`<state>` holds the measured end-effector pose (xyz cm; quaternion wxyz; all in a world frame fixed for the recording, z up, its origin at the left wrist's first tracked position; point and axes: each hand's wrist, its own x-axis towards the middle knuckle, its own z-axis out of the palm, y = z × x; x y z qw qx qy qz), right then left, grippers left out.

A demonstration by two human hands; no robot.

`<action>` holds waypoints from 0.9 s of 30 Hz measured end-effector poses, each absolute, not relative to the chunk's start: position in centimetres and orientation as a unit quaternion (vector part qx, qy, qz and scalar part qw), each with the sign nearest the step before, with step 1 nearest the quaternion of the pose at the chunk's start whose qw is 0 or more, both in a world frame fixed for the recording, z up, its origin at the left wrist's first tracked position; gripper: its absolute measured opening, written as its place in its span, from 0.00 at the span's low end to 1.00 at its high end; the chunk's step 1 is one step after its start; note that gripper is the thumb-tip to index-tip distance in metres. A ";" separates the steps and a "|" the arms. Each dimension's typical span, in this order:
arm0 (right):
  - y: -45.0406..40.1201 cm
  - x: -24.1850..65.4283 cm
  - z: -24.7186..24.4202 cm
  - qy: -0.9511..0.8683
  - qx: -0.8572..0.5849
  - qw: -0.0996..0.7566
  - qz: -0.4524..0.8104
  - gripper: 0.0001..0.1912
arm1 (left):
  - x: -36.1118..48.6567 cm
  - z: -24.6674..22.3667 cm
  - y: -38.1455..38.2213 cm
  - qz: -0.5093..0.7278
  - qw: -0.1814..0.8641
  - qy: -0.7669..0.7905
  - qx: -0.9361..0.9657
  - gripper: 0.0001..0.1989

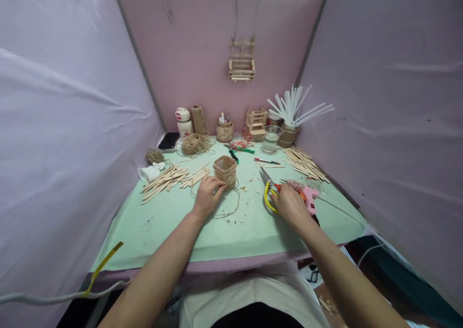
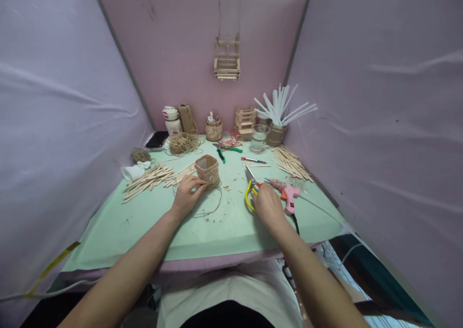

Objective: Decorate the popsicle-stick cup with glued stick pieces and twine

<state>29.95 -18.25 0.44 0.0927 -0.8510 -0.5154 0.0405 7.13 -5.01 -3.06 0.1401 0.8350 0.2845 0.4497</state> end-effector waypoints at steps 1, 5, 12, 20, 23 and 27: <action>-18.0 29.9 0.3 -0.514 -0.854 0.075 0.033 0.10 | 7.1 -3.0 -5.0 0.449 0.141 0.286 0.835 0.06; -17.5 29.5 0.2 -0.546 -0.836 0.045 -0.031 0.10 | 7.1 -2.7 -5.3 0.460 0.143 0.274 0.833 0.06; -14.7 26.2 0.7 -0.622 -0.750 0.223 0.018 0.11 | 6.7 -2.6 -5.3 0.551 0.150 0.356 0.739 0.06; -11.0 24.4 -1.1 -0.591 -0.703 0.371 0.138 0.11 | 7.3 -3.2 -3.2 0.404 0.340 0.397 0.751 0.46; -10.4 24.4 -1.8 -0.566 -0.698 0.403 0.173 0.10 | 8.4 -3.2 -3.1 0.402 0.383 0.384 0.738 0.47; -10.2 24.6 -2.2 -0.544 -0.695 0.431 0.185 0.05 | 9.2 -3.4 -2.8 0.425 0.399 0.399 0.708 0.41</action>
